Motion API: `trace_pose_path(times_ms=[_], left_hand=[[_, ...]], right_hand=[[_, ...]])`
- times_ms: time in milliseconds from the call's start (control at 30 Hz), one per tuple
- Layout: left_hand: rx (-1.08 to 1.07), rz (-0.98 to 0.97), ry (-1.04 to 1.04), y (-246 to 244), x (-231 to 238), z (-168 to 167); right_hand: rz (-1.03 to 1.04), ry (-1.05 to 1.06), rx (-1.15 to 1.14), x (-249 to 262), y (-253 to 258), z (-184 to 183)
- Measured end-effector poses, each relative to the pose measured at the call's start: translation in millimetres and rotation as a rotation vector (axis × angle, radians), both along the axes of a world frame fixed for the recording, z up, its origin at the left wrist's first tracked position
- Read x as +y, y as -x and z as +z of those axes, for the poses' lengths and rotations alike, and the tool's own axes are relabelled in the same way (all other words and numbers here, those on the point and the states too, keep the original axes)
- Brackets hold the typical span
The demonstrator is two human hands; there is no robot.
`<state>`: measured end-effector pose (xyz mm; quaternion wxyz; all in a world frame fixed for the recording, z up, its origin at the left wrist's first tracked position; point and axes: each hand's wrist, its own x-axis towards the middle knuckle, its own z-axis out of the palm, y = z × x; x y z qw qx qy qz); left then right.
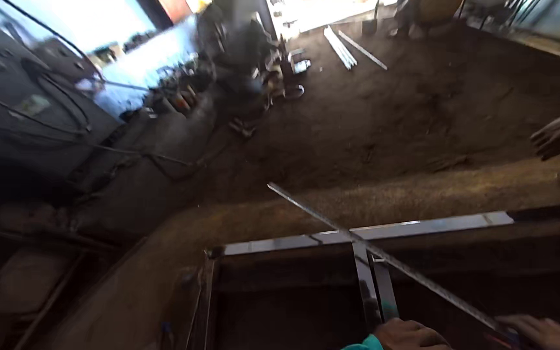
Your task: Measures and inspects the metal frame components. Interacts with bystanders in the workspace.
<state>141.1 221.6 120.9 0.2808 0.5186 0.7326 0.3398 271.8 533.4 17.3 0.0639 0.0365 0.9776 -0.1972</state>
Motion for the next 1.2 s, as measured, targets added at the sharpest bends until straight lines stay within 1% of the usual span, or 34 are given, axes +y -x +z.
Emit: trace_pose_path(times_ms=[67, 133, 233, 400, 433, 500, 567, 633, 700, 767, 867, 933, 1067, 1200], left_hand=[[-0.076, -0.176, 0.181, -2.6, -5.9, -9.5], [-0.097, -0.279, 0.318, -8.6, -11.6, -22.1], [-0.088, -0.285, 0.425, -12.3, -23.2, -40.1], [-0.064, -0.157, 0.534, 6.3, -26.1, -44.3], [-0.065, -0.096, 0.554, 12.0, -25.6, -44.6], [-0.091, 0.104, 0.546, 22.1, -26.9, -50.8], [-0.170, 0.399, 0.442, 33.3, -29.6, -70.6], [-0.308, 0.725, 0.370, 47.7, -25.9, -96.5], [-0.334, 0.972, 0.440, 59.3, -13.0, -118.1], [-0.291, 1.141, 0.523, 63.8, 9.9, -138.2], [-0.185, 1.287, 0.563, 69.9, 48.9, -158.6], [-0.178, 1.344, 0.593, 70.7, 65.6, -168.2], [-0.174, 1.375, 0.660, 68.6, 79.6, -174.5], [-0.164, 1.400, 0.627, 64.5, 81.5, -180.4]], right_hand=[[0.009, -0.014, 0.079, 5.5, 3.0, 3.3], [0.002, -0.066, 0.200, 12.0, 8.3, -0.8], [-0.011, -0.116, 0.302, 22.0, 18.4, -8.0], [-0.013, -0.123, 0.332, 22.7, 36.4, -7.7], [-0.009, -0.120, 0.337, 21.4, 41.0, -7.4], [-0.003, -0.120, 0.344, 17.3, 47.7, -5.0], [0.001, -0.118, 0.349, 15.0, 52.2, -2.2], [-0.005, -0.107, 0.364, 13.6, 55.4, -2.0], [-0.015, -0.102, 0.368, 12.8, 60.8, -3.5], [-0.032, -0.085, 0.352, 9.5, 65.6, -4.8], [-0.057, -0.059, 0.365, 4.3, 73.6, -6.5], [-0.063, -0.042, 0.372, 2.2, 74.5, -7.1], [-0.059, -0.035, 0.378, 6.9, 73.4, -11.1], [-0.056, -0.050, 0.366, 18.5, 65.0, -17.2]])
